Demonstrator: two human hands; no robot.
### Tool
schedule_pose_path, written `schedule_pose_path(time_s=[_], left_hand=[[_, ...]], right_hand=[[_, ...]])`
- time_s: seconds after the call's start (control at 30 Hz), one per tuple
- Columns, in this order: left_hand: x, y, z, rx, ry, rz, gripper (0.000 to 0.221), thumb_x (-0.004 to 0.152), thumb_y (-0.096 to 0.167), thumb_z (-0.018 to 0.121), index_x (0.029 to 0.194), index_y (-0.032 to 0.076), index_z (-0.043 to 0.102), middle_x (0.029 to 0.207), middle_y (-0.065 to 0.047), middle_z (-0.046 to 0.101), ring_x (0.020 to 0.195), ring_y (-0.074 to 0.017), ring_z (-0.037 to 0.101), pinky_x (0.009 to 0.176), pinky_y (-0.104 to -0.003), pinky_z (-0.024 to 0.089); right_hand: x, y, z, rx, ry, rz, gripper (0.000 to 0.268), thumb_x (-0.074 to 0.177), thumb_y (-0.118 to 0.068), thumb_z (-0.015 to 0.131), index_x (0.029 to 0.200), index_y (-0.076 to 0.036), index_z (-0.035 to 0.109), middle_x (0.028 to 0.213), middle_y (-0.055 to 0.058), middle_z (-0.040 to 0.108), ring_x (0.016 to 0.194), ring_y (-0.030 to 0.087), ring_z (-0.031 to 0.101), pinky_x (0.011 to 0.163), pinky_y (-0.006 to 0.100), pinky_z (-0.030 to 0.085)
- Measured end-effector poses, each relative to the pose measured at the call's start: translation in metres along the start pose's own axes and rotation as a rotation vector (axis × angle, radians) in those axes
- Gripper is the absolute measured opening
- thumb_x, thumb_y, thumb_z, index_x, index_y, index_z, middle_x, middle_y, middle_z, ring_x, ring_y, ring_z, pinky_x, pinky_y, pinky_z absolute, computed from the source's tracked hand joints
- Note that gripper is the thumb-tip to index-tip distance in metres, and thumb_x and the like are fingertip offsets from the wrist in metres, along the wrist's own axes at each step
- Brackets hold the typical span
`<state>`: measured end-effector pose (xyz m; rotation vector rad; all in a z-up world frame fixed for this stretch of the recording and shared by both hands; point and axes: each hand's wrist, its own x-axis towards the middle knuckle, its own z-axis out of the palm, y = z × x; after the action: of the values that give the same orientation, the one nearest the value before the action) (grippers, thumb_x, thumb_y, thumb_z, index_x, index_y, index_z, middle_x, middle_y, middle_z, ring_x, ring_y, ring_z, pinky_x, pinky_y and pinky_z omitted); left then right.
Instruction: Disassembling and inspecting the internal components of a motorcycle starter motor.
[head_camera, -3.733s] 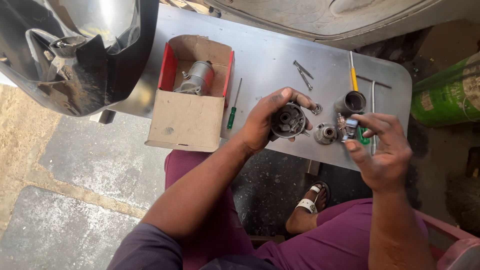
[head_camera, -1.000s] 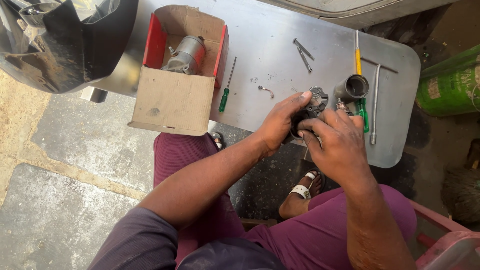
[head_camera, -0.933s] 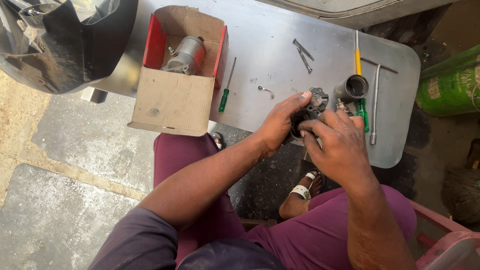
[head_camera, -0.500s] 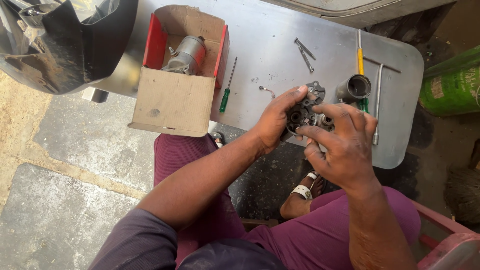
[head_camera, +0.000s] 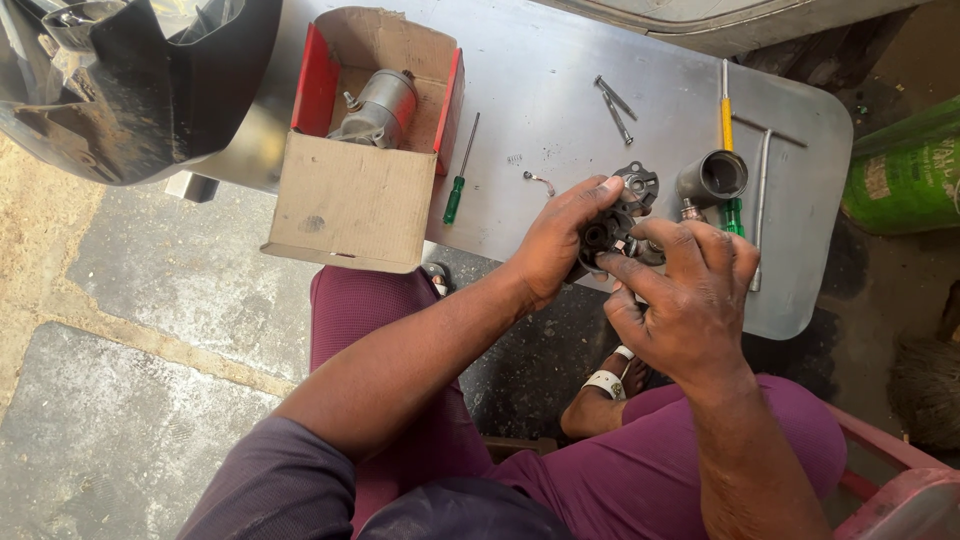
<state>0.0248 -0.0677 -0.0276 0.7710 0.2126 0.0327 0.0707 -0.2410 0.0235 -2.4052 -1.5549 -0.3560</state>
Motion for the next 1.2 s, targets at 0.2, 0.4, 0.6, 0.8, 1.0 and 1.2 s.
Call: schedule_pose_path(time_s=[0.2,0.4,0.6,0.8,1.0,1.2], left_hand=[[-0.003,0.003,0.000,0.050,0.012,0.024,0.047,0.104,0.049,0.048,0.115,0.005,0.062,0.091,-0.006,0.063,0.074,-0.0109,0.064,0.056,-0.024,0.053],[-0.004,0.004,-0.002,0.049,0.016,0.042,0.045,0.104,0.048,0.050,0.112,0.006,0.062,0.087,-0.005,0.060,0.070,-0.0104,0.060,0.053,-0.024,0.050],[0.000,-0.008,-0.011,0.068,0.035,0.089,0.046,0.106,0.047,0.051,0.113,0.004,0.064,0.090,-0.004,0.060,0.080,-0.0107,0.058,0.067,-0.025,0.049],[-0.006,0.001,-0.014,0.129,-0.077,0.105,0.048,0.104,0.049,0.053,0.119,0.004,0.063,0.101,-0.006,0.062,0.089,-0.0120,0.060,0.074,-0.026,0.051],[-0.002,-0.004,-0.008,-0.020,-0.126,0.099,0.047,0.108,0.048,0.051,0.121,0.004,0.062,0.117,-0.013,0.068,0.103,-0.0154,0.069,0.087,-0.029,0.060],[0.002,-0.007,-0.007,-0.142,-0.141,0.063,0.043,0.109,0.048,0.051,0.121,0.008,0.059,0.122,-0.013,0.069,0.086,-0.0130,0.070,0.055,-0.025,0.056]], right_hand=[[-0.001,-0.006,0.005,-0.037,0.030,0.011,0.023,0.086,-0.028,0.074,0.106,-0.023,0.084,0.126,-0.001,0.062,0.126,0.024,0.047,0.112,0.047,0.029],[-0.001,-0.011,0.006,0.005,0.030,0.018,0.025,0.087,-0.027,0.072,0.108,-0.019,0.083,0.123,0.000,0.064,0.124,0.023,0.048,0.111,0.046,0.030],[0.001,-0.014,0.004,0.007,0.018,-0.018,0.028,0.087,-0.027,0.072,0.111,-0.017,0.082,0.119,0.002,0.064,0.119,0.023,0.051,0.107,0.046,0.031],[0.004,-0.021,-0.002,0.097,-0.005,0.048,0.033,0.089,-0.027,0.070,0.117,-0.014,0.081,0.118,0.005,0.063,0.116,0.025,0.051,0.104,0.046,0.032],[-0.003,-0.012,-0.003,0.213,0.139,0.078,0.026,0.086,-0.017,0.066,0.107,-0.015,0.081,0.111,0.000,0.065,0.113,0.021,0.055,0.104,0.043,0.034],[-0.005,-0.009,-0.011,0.214,0.174,0.133,0.031,0.083,-0.013,0.064,0.109,-0.015,0.081,0.116,0.000,0.066,0.113,0.021,0.054,0.103,0.041,0.034]])
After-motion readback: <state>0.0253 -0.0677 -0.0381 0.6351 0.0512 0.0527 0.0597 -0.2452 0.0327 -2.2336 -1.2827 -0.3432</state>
